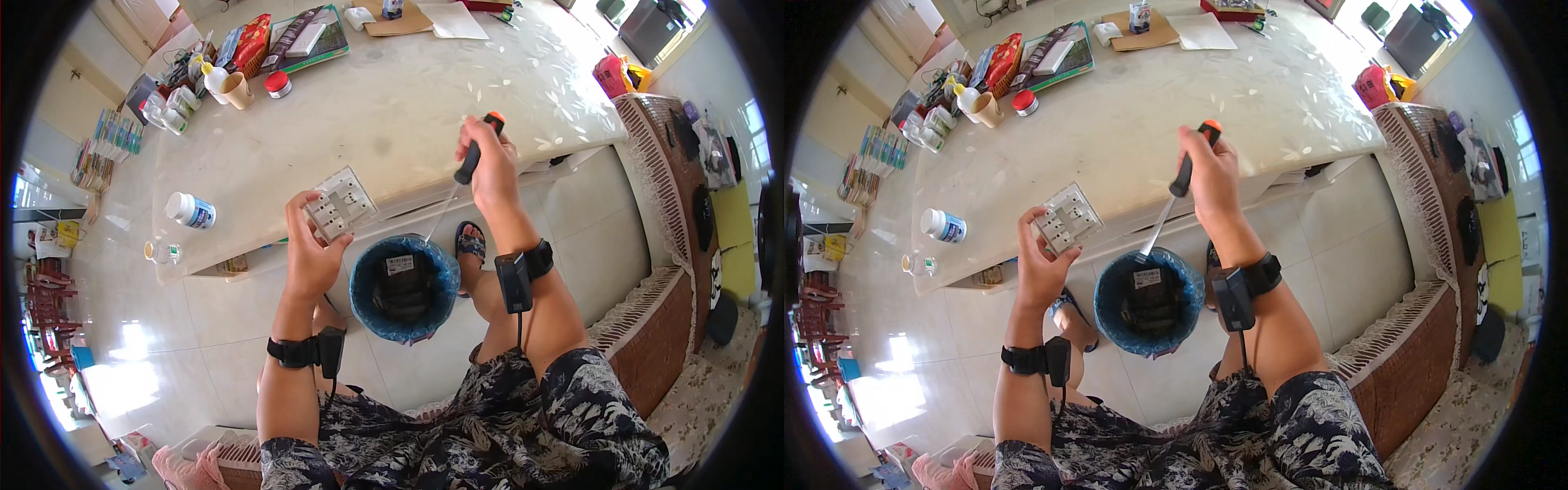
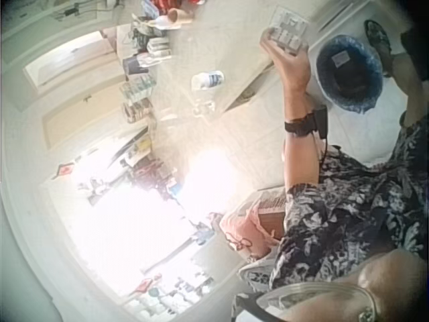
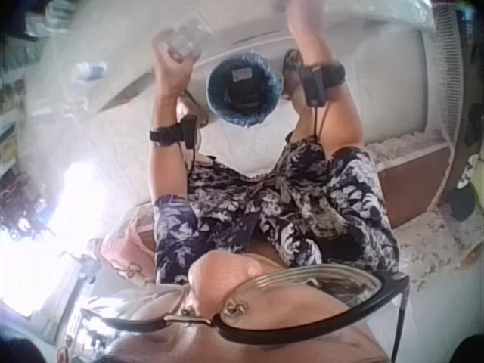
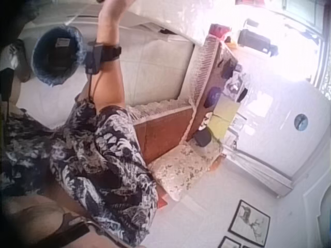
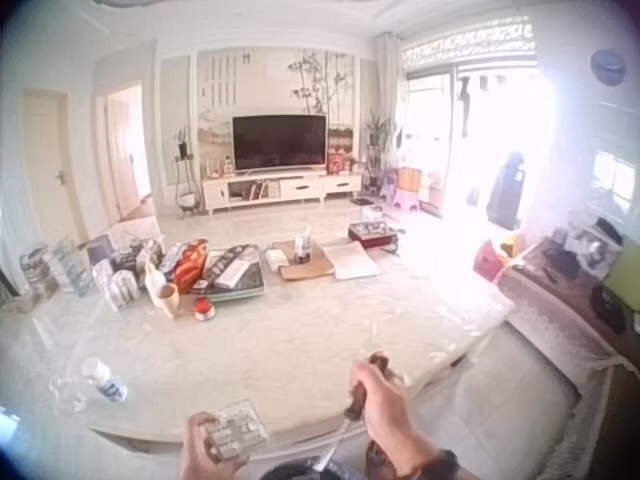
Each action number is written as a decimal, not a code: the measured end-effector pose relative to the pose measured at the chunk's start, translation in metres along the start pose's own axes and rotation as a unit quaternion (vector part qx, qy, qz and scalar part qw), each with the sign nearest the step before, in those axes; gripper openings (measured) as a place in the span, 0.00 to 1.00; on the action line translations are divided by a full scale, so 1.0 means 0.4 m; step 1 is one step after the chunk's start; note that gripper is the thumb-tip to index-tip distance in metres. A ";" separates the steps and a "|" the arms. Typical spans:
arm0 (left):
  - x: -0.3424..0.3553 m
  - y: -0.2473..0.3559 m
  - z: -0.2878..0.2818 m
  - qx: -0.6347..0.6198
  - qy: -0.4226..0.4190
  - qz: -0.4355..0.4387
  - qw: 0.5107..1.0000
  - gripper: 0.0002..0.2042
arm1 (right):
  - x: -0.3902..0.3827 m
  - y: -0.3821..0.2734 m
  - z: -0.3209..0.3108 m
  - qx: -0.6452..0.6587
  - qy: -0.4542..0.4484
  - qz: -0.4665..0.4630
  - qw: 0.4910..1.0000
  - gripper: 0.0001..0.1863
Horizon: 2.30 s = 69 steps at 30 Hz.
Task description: Loosening or tightening screws on an electrical switch plate using a screwdriver while sitting at a table.
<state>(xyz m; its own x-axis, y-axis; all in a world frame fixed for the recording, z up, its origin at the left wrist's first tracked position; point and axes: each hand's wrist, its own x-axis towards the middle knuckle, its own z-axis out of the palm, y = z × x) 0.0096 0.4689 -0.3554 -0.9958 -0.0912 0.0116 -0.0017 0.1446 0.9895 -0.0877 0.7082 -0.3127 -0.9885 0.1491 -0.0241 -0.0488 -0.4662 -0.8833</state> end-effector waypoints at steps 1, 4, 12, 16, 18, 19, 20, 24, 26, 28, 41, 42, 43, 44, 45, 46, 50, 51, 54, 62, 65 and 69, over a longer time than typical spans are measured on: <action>0.001 0.000 0.002 0.004 0.003 0.002 1.000 0.35 | -0.006 -0.007 0.010 -0.060 -0.021 -0.051 0.997 0.12; 0.005 -0.013 0.003 0.069 -0.004 0.020 0.997 0.35 | -0.041 -0.029 0.026 -0.194 -0.163 0.020 0.967 0.13; -0.004 0.000 0.041 0.105 -0.029 0.045 0.993 0.35 | -0.102 0.046 0.066 -0.442 -0.330 -0.159 0.818 0.07; -0.012 0.002 0.051 0.136 -0.035 0.055 0.989 0.36 | -0.106 0.062 0.069 -0.498 -0.334 -0.153 0.785 0.06; -0.011 0.003 0.049 0.128 -0.033 0.056 0.990 0.36 | -0.108 0.070 0.071 -0.506 -0.344 -0.150 0.777 0.07; -0.009 0.003 0.051 0.120 -0.033 0.059 0.990 0.36 | -0.106 0.076 0.073 -0.510 -0.343 -0.162 0.771 0.06; -0.010 0.006 0.053 0.118 -0.033 0.058 0.991 0.36 | -0.105 0.080 0.074 -0.515 -0.343 -0.174 0.766 0.06; -0.012 0.006 0.057 0.098 -0.036 0.050 0.993 0.34 | -0.108 0.091 0.069 -0.537 -0.349 -0.170 0.749 0.05; -0.013 0.005 0.056 0.101 -0.039 0.051 0.993 0.34 | -0.108 0.086 0.072 -0.537 -0.348 -0.181 0.747 0.05; -0.009 -0.002 0.053 0.123 -0.030 0.067 0.990 0.34 | -0.106 0.087 0.078 -0.540 -0.344 -0.180 0.747 0.05; -0.008 -0.009 0.050 0.157 -0.033 0.064 0.985 0.35 | -0.109 0.093 0.077 -0.523 -0.337 -0.177 0.763 0.04; -0.008 -0.012 0.048 0.160 -0.033 0.065 0.985 0.34 | -0.109 0.095 0.076 -0.522 -0.337 -0.176 0.763 0.04; -0.010 -0.010 0.048 0.161 -0.033 0.061 0.985 0.34 | -0.112 0.094 0.076 -0.523 -0.332 -0.170 0.766 0.05; -0.011 -0.008 0.050 0.159 -0.029 0.064 0.985 0.34 | -0.114 0.094 0.077 -0.524 -0.327 -0.163 0.770 0.05; -0.010 -0.005 0.053 0.158 -0.026 0.067 0.985 0.34 | -0.112 0.094 0.076 -0.522 -0.329 -0.160 0.771 0.05; -0.012 0.002 0.051 0.162 -0.024 0.061 0.985 0.34 | -0.110 0.093 0.080 -0.526 -0.322 -0.175 0.768 0.06; -0.009 0.015 0.059 0.151 -0.023 0.037 0.988 0.34 | -0.112 0.079 0.081 -0.567 -0.322 -0.177 0.737 0.07; -0.008 0.016 0.058 0.142 -0.028 0.040 0.989 0.33 | -0.112 0.081 0.081 -0.564 -0.325 -0.174 0.739 0.08; -0.013 0.013 0.054 0.119 -0.032 0.038 0.992 0.33 | -0.117 0.087 0.082 -0.558 -0.318 -0.178 0.746 0.09; -0.007 0.000 0.047 0.153 -0.023 0.057 0.986 0.34 | -0.110 0.100 0.079 -0.539 -0.312 -0.188 0.759 0.09; -0.004 0.011 0.053 0.121 -0.019 0.041 0.992 0.34 | -0.101 0.081 0.076 -0.536 -0.301 -0.182 0.767 0.08; 0.001 0.009 0.050 0.129 -0.009 0.041 0.991 0.34 | -0.071 0.053 0.060 -0.470 -0.247 -0.183 0.827 0.07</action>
<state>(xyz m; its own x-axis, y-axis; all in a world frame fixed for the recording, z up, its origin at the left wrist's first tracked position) 0.0075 0.4893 -0.3546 -0.9950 -0.0506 0.0855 0.0585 0.3975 0.9157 -0.0642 0.6733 -0.3193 -0.8808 -0.3532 0.3153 -0.4555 0.4506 -0.7678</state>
